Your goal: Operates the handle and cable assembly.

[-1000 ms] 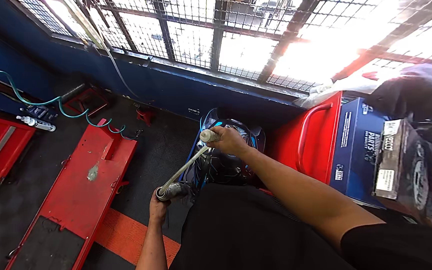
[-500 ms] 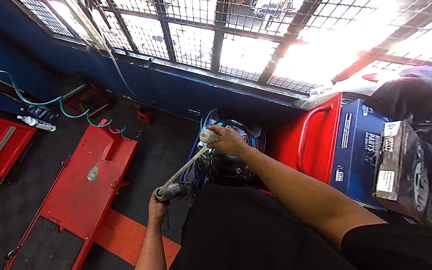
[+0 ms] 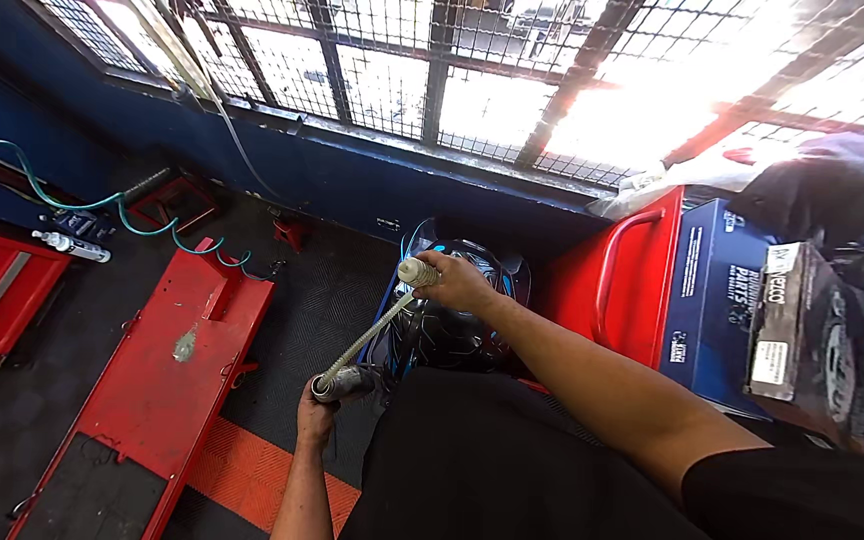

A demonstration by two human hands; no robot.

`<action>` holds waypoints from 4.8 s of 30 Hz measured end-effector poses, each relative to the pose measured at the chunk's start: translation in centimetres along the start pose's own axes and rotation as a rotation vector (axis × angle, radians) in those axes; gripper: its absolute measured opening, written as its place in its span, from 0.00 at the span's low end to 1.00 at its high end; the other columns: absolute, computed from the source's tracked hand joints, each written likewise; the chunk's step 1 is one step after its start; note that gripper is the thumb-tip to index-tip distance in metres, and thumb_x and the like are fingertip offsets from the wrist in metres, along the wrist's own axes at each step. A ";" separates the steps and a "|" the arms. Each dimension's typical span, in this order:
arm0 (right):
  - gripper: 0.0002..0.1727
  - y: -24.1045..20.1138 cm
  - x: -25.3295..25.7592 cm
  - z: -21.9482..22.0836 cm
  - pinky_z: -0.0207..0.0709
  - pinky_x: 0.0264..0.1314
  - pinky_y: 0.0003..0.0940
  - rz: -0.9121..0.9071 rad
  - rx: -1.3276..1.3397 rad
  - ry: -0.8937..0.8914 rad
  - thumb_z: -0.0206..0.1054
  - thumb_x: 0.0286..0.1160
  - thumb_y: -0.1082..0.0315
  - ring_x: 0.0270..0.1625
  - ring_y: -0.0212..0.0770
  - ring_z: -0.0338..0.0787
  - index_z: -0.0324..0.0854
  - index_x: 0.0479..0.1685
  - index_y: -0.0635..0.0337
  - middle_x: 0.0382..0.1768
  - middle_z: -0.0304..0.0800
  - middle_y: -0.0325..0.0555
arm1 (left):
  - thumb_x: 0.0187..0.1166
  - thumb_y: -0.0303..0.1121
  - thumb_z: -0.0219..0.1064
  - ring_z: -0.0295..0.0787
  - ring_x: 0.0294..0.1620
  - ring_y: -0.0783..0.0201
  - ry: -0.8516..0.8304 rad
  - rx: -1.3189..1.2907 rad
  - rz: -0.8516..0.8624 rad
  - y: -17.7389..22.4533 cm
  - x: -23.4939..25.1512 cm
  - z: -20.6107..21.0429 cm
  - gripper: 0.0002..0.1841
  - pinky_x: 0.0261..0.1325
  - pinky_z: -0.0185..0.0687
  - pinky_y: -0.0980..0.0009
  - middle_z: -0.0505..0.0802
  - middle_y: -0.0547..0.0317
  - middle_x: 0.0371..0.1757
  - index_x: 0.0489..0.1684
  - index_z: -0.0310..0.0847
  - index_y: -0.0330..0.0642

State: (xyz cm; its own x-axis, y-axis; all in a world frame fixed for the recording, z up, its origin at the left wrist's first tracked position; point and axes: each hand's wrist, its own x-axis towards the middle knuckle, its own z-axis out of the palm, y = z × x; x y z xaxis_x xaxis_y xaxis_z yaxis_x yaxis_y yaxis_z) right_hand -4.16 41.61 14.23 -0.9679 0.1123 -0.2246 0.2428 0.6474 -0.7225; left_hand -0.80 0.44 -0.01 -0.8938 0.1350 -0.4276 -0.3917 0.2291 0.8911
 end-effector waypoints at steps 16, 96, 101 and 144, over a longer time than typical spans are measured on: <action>0.12 -0.4 -0.2 -0.8 0.84 0.46 0.64 0.150 -0.109 0.162 0.74 0.72 0.45 0.45 0.46 0.95 0.92 0.46 0.35 0.38 0.96 0.38 | 0.42 0.12 0.75 0.94 0.52 0.58 0.011 -0.009 -0.005 -0.4 -0.1 0.1 0.34 0.52 0.93 0.57 0.95 0.49 0.52 0.60 0.82 0.36; 0.23 -13.7 -1.5 14.4 0.82 0.33 0.61 -0.568 -0.658 -0.674 0.74 0.72 0.61 0.42 0.57 0.91 0.81 0.68 0.40 0.48 0.90 0.49 | 0.49 0.15 0.79 0.93 0.55 0.60 0.065 0.146 -0.011 1.3 -1.2 0.6 0.36 0.56 0.92 0.54 0.94 0.54 0.56 0.66 0.82 0.45; 0.09 -13.9 -1.2 12.4 0.82 0.33 0.60 -0.550 -0.715 -0.657 0.69 0.77 0.60 0.42 0.54 0.91 0.88 0.52 0.42 0.44 0.91 0.45 | 0.51 0.20 0.81 0.91 0.56 0.60 0.045 0.302 0.033 1.1 -0.8 0.8 0.31 0.61 0.89 0.51 0.93 0.56 0.57 0.61 0.84 0.48; 0.58 -7.9 0.6 0.0 0.85 0.49 0.69 0.029 -0.248 0.151 0.84 0.60 0.46 0.61 0.63 0.90 0.55 0.94 0.47 0.89 0.63 0.55 | 0.53 0.19 0.83 0.92 0.55 0.62 0.142 0.200 0.112 0.6 -0.7 0.2 0.31 0.61 0.90 0.54 0.94 0.57 0.55 0.61 0.83 0.45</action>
State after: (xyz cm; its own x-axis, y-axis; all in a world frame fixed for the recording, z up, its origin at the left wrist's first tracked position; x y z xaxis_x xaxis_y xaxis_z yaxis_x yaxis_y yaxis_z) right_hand -6.67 36.59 19.80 -0.9640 0.2324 -0.1294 0.2653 0.8046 -0.5312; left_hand -0.38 0.68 0.78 -0.9563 0.0363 -0.2901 -0.2508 0.4084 0.8777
